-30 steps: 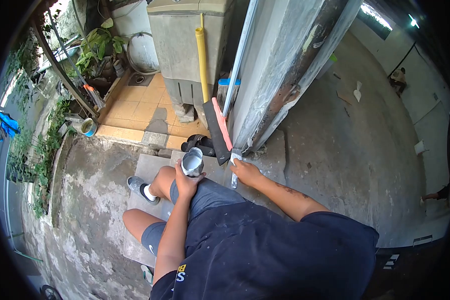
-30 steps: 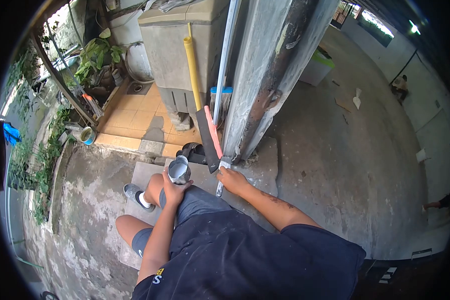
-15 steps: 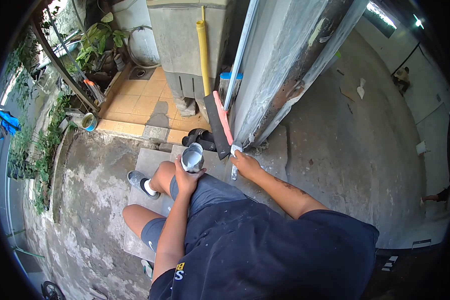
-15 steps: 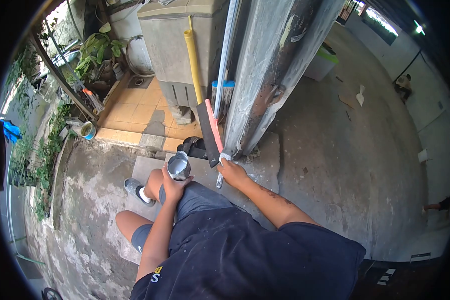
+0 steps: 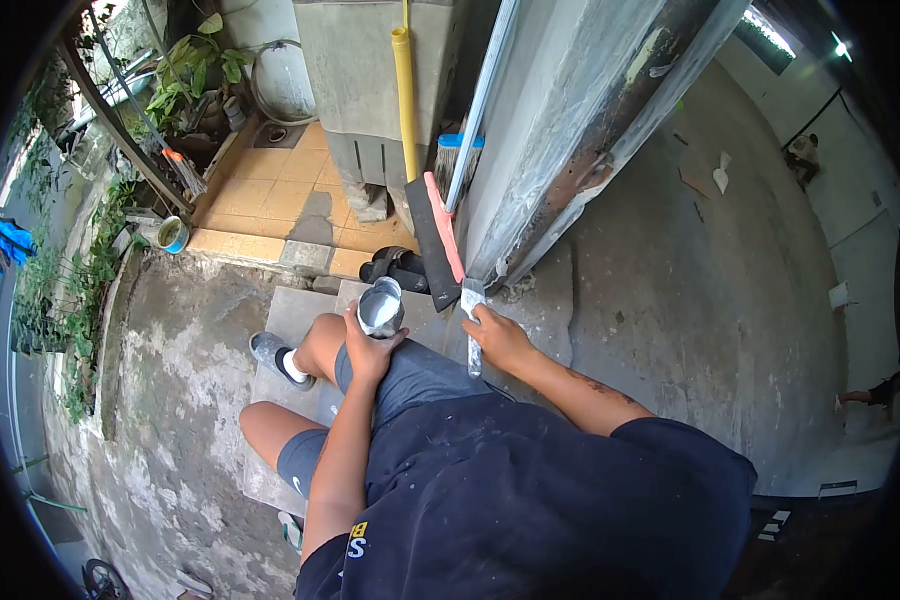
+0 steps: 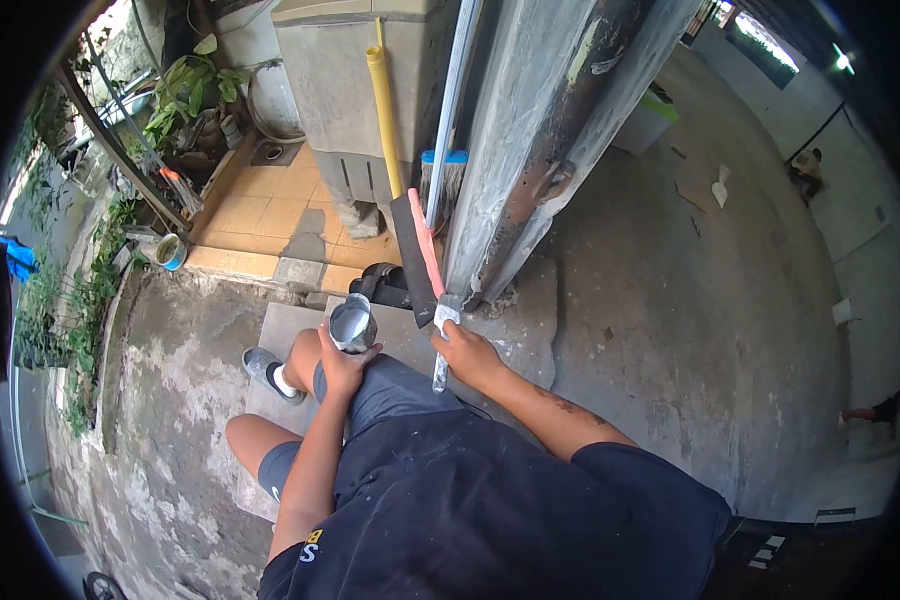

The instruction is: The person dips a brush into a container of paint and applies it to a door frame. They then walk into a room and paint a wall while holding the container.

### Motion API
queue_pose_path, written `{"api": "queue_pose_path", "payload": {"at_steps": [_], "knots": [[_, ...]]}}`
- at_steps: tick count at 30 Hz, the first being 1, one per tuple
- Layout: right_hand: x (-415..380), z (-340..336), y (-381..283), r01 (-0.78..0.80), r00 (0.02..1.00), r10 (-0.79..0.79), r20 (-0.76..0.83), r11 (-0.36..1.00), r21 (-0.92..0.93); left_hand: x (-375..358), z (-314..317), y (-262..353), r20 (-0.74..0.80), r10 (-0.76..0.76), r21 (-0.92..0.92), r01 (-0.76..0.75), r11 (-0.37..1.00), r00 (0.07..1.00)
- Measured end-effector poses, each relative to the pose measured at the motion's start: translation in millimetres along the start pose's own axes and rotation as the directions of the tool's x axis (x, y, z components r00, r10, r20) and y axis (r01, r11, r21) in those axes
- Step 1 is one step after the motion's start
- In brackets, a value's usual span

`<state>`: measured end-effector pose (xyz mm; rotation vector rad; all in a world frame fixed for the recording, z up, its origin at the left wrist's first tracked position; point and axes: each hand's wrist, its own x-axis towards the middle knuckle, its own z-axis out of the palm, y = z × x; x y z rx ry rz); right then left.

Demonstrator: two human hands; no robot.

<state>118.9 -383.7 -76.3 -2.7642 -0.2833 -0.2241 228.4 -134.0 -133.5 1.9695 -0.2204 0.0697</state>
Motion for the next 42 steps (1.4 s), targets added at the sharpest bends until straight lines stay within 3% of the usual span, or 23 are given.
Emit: {"api": "queue_pose_path", "payload": {"at_steps": [5, 10, 14, 18, 20, 22, 24, 30, 32, 34, 37, 40, 42], "knots": [[9.4, 10.2, 22.1, -0.055, 0.998, 0.056, 0.024, 0.997, -0.051, 1.1, -0.6, -5.5, -0.006, -0.010, -0.008, 0.010, 1.000, 1.000], [21.0, -62.4, -7.6, -0.016, 0.978, 0.001, -0.210, 0.998, -0.066, 1.0, -0.4, -2.8, -0.009, -0.018, -0.049, 0.018, 0.999, 1.000], [19.7, -103.9, -38.2, 0.017, 0.966, -0.039, -0.257, 0.996, -0.087, 0.4, -0.5, -3.7, -0.021, 0.019, -0.014, -0.019, 1.000, 1.000], [13.6, -76.0, -32.8, -0.004, 0.990, 0.005, -0.141, 1.000, 0.008, 0.4, -2.1, 2.9, -0.016, -0.003, -0.029, 0.003, 1.000, 1.000], [16.2, -58.6, -25.6, -0.086, 0.996, 0.089, -0.032, 0.994, 0.066, -0.2, -1.6, 2.1, -0.027, -0.003, -0.025, 0.002, 1.000, 1.000], [18.2, -54.7, -18.1, -0.109, 0.993, 0.111, -0.029, 0.992, 0.057, 0.4, -2.3, -1.0, -0.039, -0.007, -0.018, 0.006, 1.000, 0.999], [28.1, -69.5, -14.3, -0.073, 0.986, 0.056, -0.157, 0.991, -0.108, -0.2, -3.4, -1.9, -0.023, 0.002, -0.006, -0.002, 1.000, 1.000], [46.0, -182.1, -38.8, 0.000, 0.932, -0.031, -0.360, 0.996, -0.086, -0.2, -1.6, -3.8, -0.023, -0.017, 0.023, 0.018, 1.000, 1.000], [45.0, -213.2, -48.2, 0.083, 0.895, -0.144, -0.421, 0.984, -0.159, 0.1, -2.1, -2.9, -0.017, -0.013, 0.014, 0.013, 1.000, 1.000], [35.4, -231.1, -59.0, 0.154, 0.901, -0.227, -0.369, 0.964, -0.218, 1.4, -1.4, -2.6, -0.009, -0.005, 0.003, 0.006, 1.000, 1.000], [8.3, -203.7, -64.5, 0.270, 0.897, -0.333, -0.290, 0.934, -0.236, 2.1, -0.4, -7.1, -0.018, 0.012, -0.027, -0.013, 1.000, 1.000], [-27.6, -148.9, -55.2, 0.177, 0.984, -0.177, 0.010, 0.982, -0.069, 1.7, -0.1, -4.7, -0.013, 0.023, -0.067, -0.024, 0.997, 1.000], [-49.6, -94.6, -24.4, 0.123, 0.984, -0.109, 0.142, 0.988, -0.089, 0.3, 1.6, -9.3, -0.014, 0.032, -0.040, -0.033, 0.999, 0.999]]}}
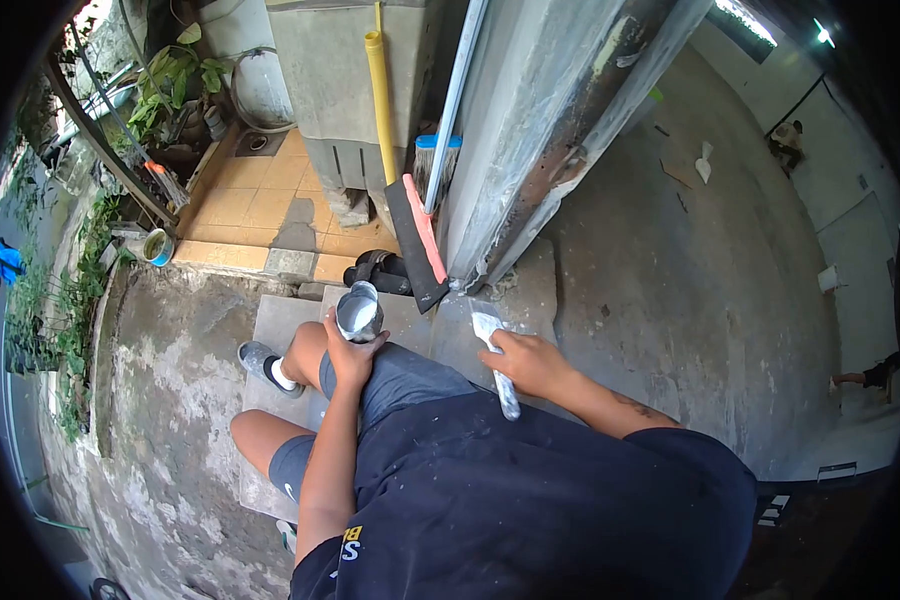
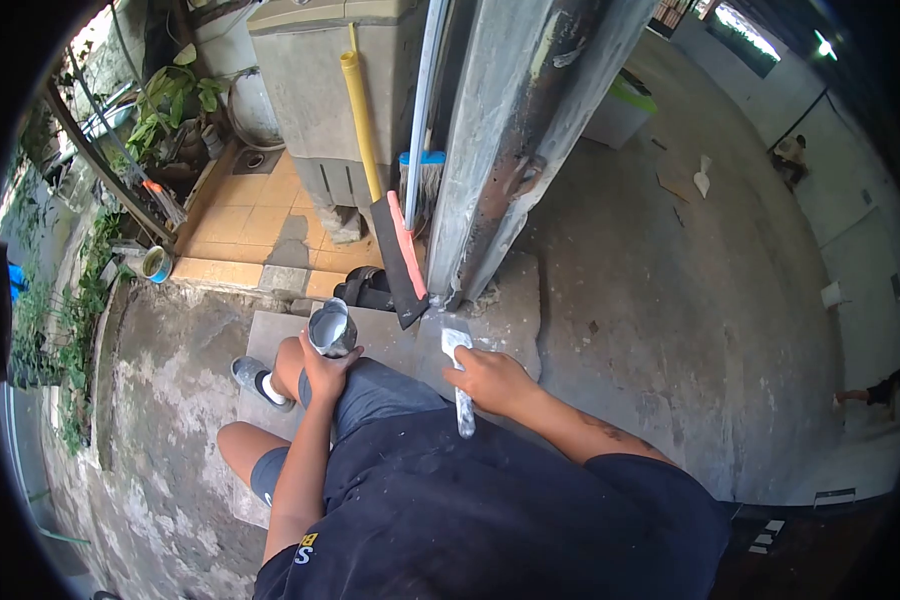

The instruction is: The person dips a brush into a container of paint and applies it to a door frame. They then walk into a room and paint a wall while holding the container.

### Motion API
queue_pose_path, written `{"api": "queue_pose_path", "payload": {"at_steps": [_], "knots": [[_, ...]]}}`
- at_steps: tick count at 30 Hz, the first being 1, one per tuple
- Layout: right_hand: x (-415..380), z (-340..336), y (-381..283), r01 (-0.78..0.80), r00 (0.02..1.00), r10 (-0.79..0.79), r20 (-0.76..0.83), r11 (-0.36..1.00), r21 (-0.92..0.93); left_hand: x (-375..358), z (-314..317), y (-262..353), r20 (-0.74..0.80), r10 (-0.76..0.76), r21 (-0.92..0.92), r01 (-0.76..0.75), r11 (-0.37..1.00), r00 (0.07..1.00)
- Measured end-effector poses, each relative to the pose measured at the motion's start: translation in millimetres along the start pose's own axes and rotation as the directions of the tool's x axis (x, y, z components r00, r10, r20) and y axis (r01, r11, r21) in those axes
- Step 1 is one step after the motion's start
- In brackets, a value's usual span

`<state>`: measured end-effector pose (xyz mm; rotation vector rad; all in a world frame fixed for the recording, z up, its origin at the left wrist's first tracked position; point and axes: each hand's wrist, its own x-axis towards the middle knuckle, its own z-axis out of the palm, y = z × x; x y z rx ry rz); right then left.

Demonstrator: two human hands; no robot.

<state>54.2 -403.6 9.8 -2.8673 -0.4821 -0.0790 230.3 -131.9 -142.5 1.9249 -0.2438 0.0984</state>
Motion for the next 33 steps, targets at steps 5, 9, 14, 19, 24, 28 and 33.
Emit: {"api": "queue_pose_path", "payload": {"at_steps": [5, 9, 14, 19, 24, 28, 33], "knots": [[-22.3, 86.1, 58.4, -0.172, 0.985, 0.172, -0.026, 0.985, -0.014, -2.5, -1.3, 4.5, 0.003, -0.010, 0.053, 0.010, 0.999, 1.000], [-14.4, 97.2, 84.0, -0.213, 0.973, 0.215, -0.086, 0.976, 0.035, -2.2, -0.1, -1.3, 0.001, -0.011, 0.061, 0.011, 0.998, 1.000], [-9.1, 112.9, 95.8, -0.205, 0.978, 0.206, -0.041, 0.978, 0.028, -3.4, -1.0, 3.0, 0.007, -0.014, 0.064, 0.013, 0.998, 1.000], [-9.2, 115.3, 104.7, -0.279, 0.959, 0.278, -0.053, 0.960, 0.000, -3.8, -1.1, 7.3, 0.004, -0.028, 0.078, 0.027, 0.997, 1.000], [-13.5, 30.1, 89.1, -0.272, 0.925, 0.265, -0.273, 0.962, 0.013, -2.9, 1.6, 3.7, 0.009, -0.027, 0.106, 0.026, 0.994, 1.000], [-20.8, -56.1, 68.3, -0.239, 0.850, 0.213, -0.482, 0.971, 0.009, -1.3, 2.7, 4.5, 0.021, -0.041, 0.101, 0.038, 0.994, 0.999], [-26.3, -135.2, 41.3, -0.166, 0.716, -0.043, -0.696, 0.959, -0.230, -1.6, 3.4, 1.8, 0.020, -0.030, 0.113, 0.027, 0.993, 0.999]]}}
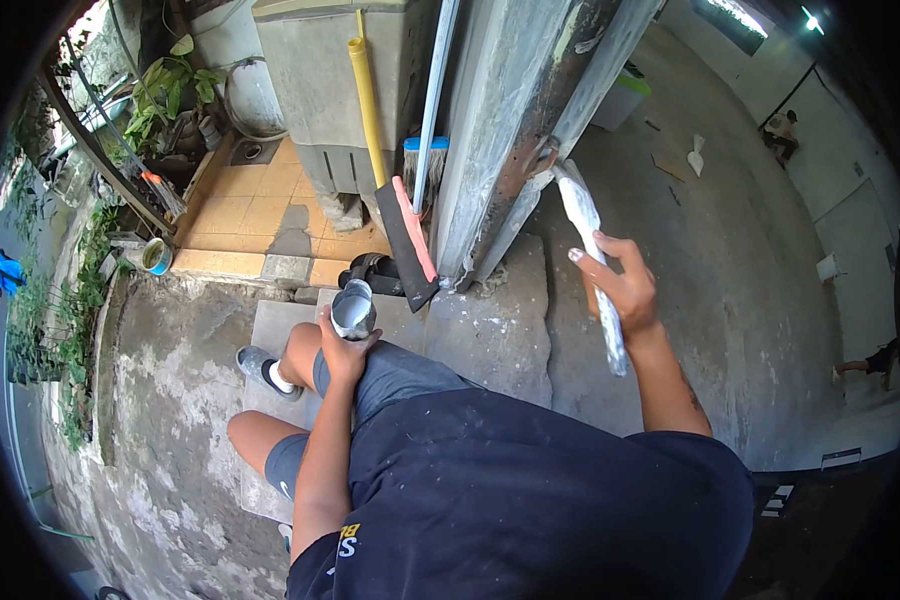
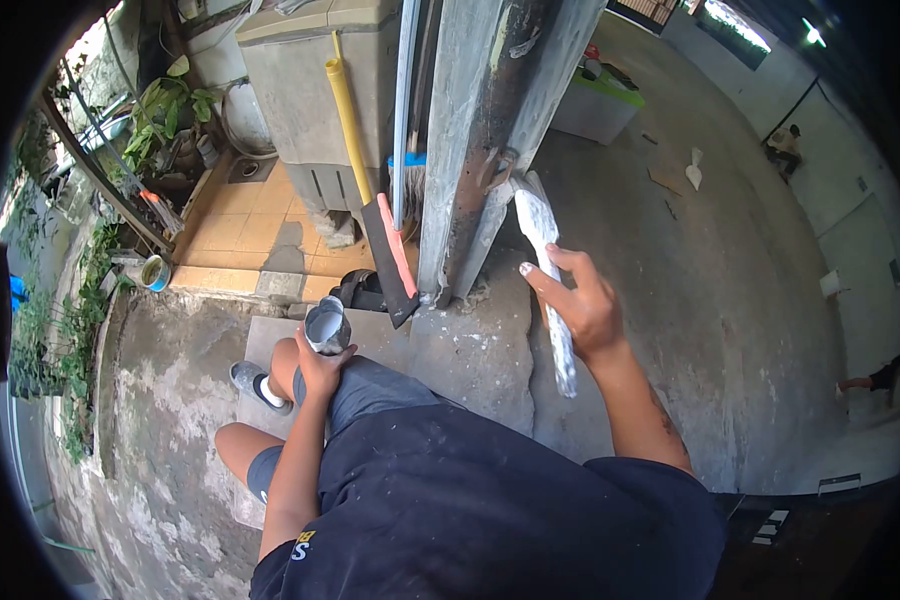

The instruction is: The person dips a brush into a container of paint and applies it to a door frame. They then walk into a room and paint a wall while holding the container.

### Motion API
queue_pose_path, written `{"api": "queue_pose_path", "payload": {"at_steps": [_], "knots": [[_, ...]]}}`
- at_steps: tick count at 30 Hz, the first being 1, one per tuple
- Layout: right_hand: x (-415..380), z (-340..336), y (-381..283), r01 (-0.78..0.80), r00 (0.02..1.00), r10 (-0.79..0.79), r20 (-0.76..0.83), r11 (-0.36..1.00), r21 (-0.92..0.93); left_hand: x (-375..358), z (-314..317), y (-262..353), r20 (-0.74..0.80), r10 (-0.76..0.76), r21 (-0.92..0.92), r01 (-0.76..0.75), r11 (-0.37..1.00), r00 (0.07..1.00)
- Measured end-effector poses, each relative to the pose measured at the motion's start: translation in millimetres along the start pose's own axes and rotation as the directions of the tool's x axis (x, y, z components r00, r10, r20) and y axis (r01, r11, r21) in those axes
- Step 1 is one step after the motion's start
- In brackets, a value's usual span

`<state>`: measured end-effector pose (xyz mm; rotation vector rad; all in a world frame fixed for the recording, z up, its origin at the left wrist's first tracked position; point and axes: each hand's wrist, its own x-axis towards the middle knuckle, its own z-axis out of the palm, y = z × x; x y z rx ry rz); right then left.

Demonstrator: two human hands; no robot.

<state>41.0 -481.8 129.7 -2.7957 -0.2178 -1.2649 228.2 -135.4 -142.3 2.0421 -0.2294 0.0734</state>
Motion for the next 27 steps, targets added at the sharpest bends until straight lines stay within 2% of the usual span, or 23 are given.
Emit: {"api": "queue_pose_path", "payload": {"at_steps": [1, 3, 5, 9, 12, 14, 15, 16, 17, 18, 20, 21, 22, 23, 24, 26, 27], "knots": [[-0.2, -0.3, -0.6, 0.002, 1.000, -0.002, -0.003, 1.000, -0.001, -0.2, 0.6, -2.4, -0.006, 0.009, -0.017, -0.009, 1.000, 1.000], [-5.1, -1.1, -4.1, 0.132, 0.991, -0.132, 0.009, 0.990, -0.044, -0.1, -1.4, -4.7, -0.012, 0.015, -0.035, -0.015, 0.999, 1.000], [-25.0, 19.3, -0.2, 0.184, 0.979, -0.179, 0.099, 0.982, -0.046, 0.5, -1.7, -5.3, -0.014, 0.019, -0.030, -0.019, 0.999, 1.000], [-81.3, 83.4, -5.0, 0.184, 0.961, -0.169, 0.218, 0.982, -0.050, -3.0, -6.8, 4.5, -0.007, -0.003, -0.045, 0.003, 0.999, 1.000], [-124.8, 113.4, -14.5, 0.096, 0.930, -0.102, 0.354, 0.995, 0.033, -4.2, -6.2, 3.7, -0.014, 0.029, -0.060, -0.029, 0.998, 0.999], [-142.5, 122.6, -17.5, -0.017, 0.859, -0.046, 0.510, 0.993, 0.117, -3.9, -5.6, 4.3, -0.021, 0.033, -0.064, -0.034, 0.997, 0.999], [-146.8, 125.9, -17.2, -0.017, 0.860, -0.046, 0.508, 0.993, 0.117, -3.6, -5.4, 3.8, -0.024, 0.037, -0.069, -0.038, 0.997, 0.999], [-151.1, 129.2, -16.7, -0.223, 0.832, 0.096, 0.546, 0.960, 0.171, -3.3, -5.2, 3.2, -0.024, 0.039, -0.068, -0.040, 0.997, 0.999], [-152.0, 130.1, -17.1, -0.421, 0.774, 0.227, 0.591, 0.882, 0.213, -3.5, -5.0, 3.4, -0.018, 0.027, -0.083, -0.029, 0.996, 0.999], [-138.4, 123.4, -17.1, -0.422, 0.775, 0.229, 0.589, 0.881, 0.213, -2.8, -4.2, 3.2, -0.012, 0.017, -0.099, -0.018, 0.995, 1.000], [-96.9, 99.4, -7.0, -0.662, 0.707, 0.404, 0.581, 0.666, 0.343, -1.3, -2.9, 0.8, -0.011, 0.027, -0.068, -0.028, 0.997, 1.000], [-62.4, 81.5, -5.9, -0.912, 0.410, 0.581, 0.704, 0.229, 0.342, -1.3, -2.2, -0.4, -0.009, 0.037, -0.037, -0.037, 0.999, 0.999], [-46.6, 68.8, 6.2, -0.876, 0.471, 0.570, 0.674, 0.210, 0.434, -1.2, -1.7, -0.5, -0.003, 0.039, -0.035, -0.039, 0.999, 0.999], [-38.0, 58.3, 16.0, -0.550, 0.828, 0.390, 0.403, 0.702, 0.452, -0.6, -1.3, 0.0, 0.009, 0.033, -0.030, -0.033, 0.999, 0.999], [-10.7, 38.6, 14.5, -0.235, 0.969, 0.189, 0.159, 0.903, 0.359, -0.4, -1.0, 0.2, 0.018, 0.026, -0.026, -0.026, 0.999, 0.999], [20.6, 7.4, 19.2, -0.271, 0.962, 0.266, 0.067, 0.880, 0.391, 0.8, -0.2, -2.5, 0.014, 0.034, -0.022, -0.034, 0.999, 0.999], [32.0, -5.2, 25.1, -0.244, 0.966, 0.257, 0.014, 0.896, 0.371, 0.4, 0.3, -3.5, 0.007, 0.037, -0.021, -0.037, 0.999, 0.999]]}}
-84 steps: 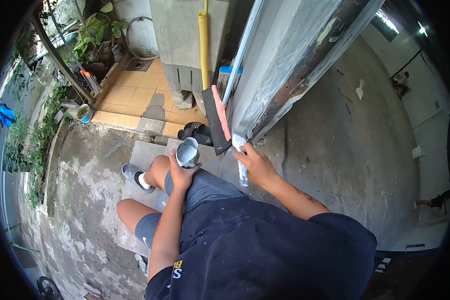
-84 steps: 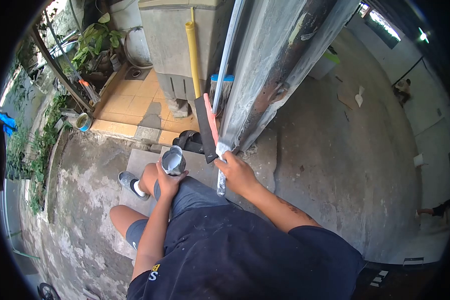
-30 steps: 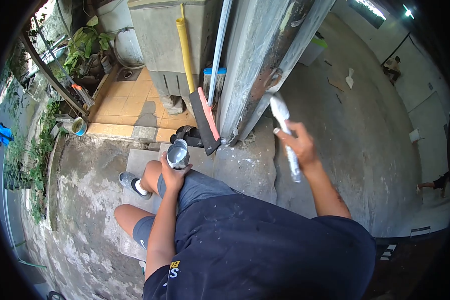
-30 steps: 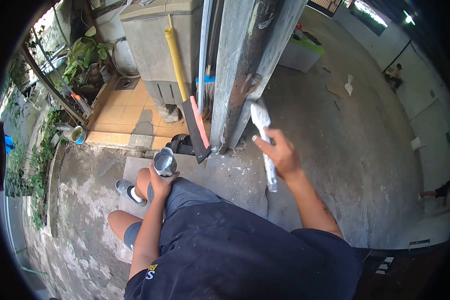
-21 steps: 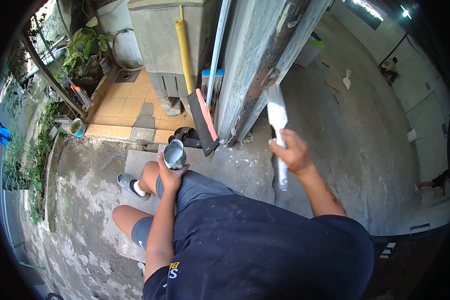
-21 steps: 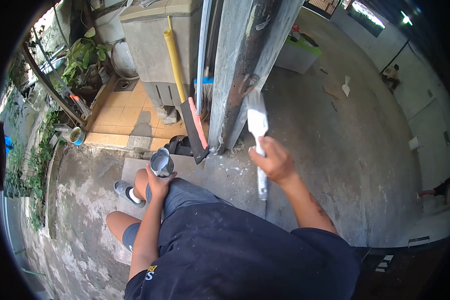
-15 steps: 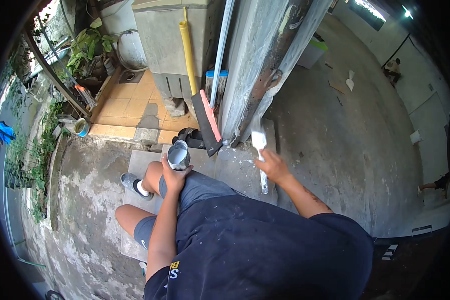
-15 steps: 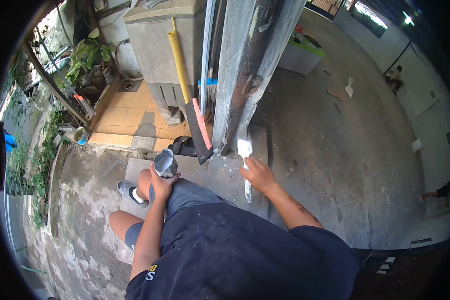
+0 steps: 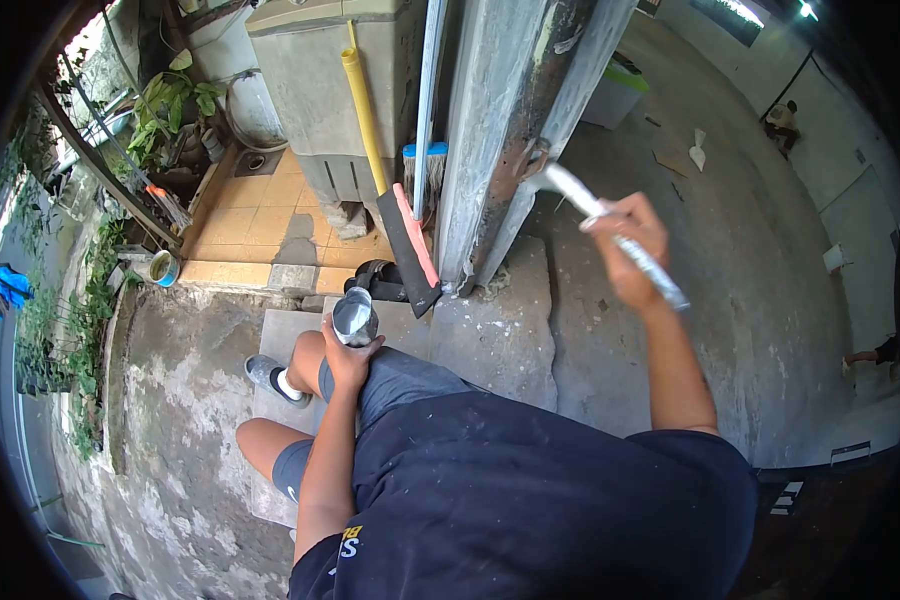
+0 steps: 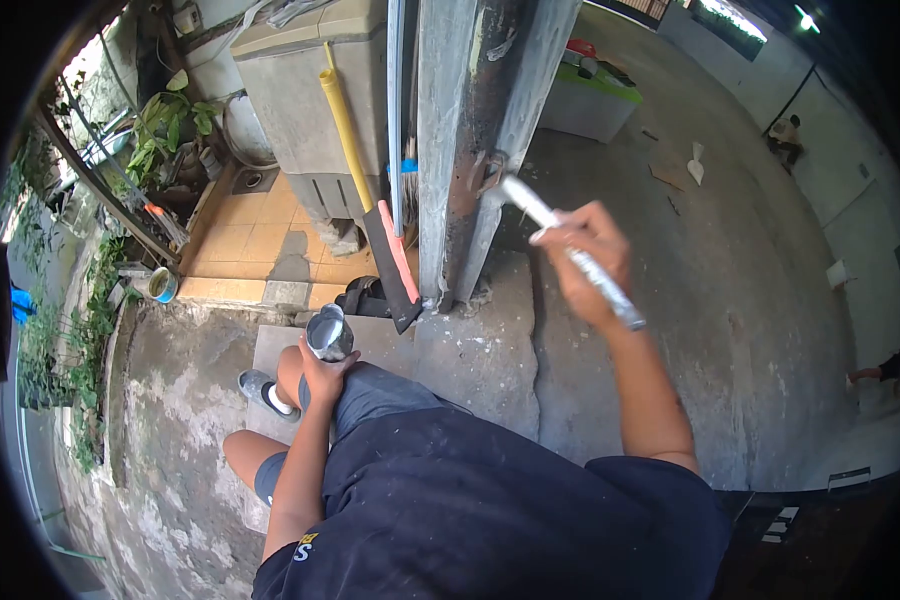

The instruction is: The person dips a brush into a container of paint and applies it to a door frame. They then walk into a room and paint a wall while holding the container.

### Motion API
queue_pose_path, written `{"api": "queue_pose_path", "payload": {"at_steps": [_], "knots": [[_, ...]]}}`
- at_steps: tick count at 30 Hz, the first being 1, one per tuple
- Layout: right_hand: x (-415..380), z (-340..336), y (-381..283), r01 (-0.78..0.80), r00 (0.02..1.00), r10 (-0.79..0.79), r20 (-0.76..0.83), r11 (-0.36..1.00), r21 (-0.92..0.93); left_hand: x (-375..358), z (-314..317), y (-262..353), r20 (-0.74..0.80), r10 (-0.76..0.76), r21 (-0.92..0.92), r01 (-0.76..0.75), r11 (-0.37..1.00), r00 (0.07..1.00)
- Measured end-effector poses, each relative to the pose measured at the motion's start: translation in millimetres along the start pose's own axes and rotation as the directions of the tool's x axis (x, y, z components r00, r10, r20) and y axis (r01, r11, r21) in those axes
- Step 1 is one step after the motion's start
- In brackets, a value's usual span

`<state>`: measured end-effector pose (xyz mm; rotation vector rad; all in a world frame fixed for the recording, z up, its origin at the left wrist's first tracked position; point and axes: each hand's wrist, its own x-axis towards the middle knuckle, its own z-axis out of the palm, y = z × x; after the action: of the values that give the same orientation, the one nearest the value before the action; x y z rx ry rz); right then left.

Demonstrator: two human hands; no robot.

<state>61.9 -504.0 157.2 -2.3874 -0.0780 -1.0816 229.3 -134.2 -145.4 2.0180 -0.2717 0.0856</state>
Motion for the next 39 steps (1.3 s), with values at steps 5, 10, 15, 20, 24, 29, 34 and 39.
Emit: {"api": "queue_pose_path", "payload": {"at_steps": [5, 10, 15, 20, 24, 29, 34, 39], "knots": [[56.9, -57.6, -12.0, 0.226, 0.964, -0.227, -0.140, 0.974, -0.025, -0.5, 1.3, -1.0, 0.001, 0.000, -0.011, 0.000, 1.000, 1.000], [85.4, -83.3, -32.2, 0.385, 0.885, -0.393, -0.251, 0.919, -0.083, -1.6, -1.1, 3.1, 0.005, -0.004, -0.034, 0.004, 0.999, 1.000], [75.0, -60.1, -33.9, 0.515, 0.782, -0.615, -0.098, 0.728, -0.452, -1.5, -1.8, 5.4, 0.005, -0.014, -0.001, 0.014, 1.000, 1.000], [26.0, -18.6, -13.3, 0.616, 0.782, -0.581, 0.226, 0.665, -0.422, -2.4, -0.4, 7.3, 0.001, -0.022, -0.013, 0.022, 1.000, 1.000], [-23.9, -1.2, -8.8, 0.481, 0.877, -0.436, 0.204, 0.811, -0.334, -1.5, -0.6, 4.8, 0.011, -0.001, -0.018, 0.001, 1.000, 1.000], [-68.5, -2.9, 38.1, 0.054, 0.971, -0.021, -0.240, 0.990, 0.130, -1.9, 0.3, 3.2, -0.009, 0.008, -0.003, -0.008, 1.000, 1.000], [-58.5, -1.4, 89.3, -0.358, 0.672, 0.703, -0.234, 0.584, 0.728, -3.2, 3.3, 6.3, 0.002, 0.016, 0.032, -0.016, 0.999, 1.000], [22.7, -21.3, 98.5, -0.277, 0.659, 0.744, -0.106, 0.371, 0.886, -6.5, 2.6, 22.0, 0.009, -0.006, 0.063, 0.006, 0.998, 1.000]]}}
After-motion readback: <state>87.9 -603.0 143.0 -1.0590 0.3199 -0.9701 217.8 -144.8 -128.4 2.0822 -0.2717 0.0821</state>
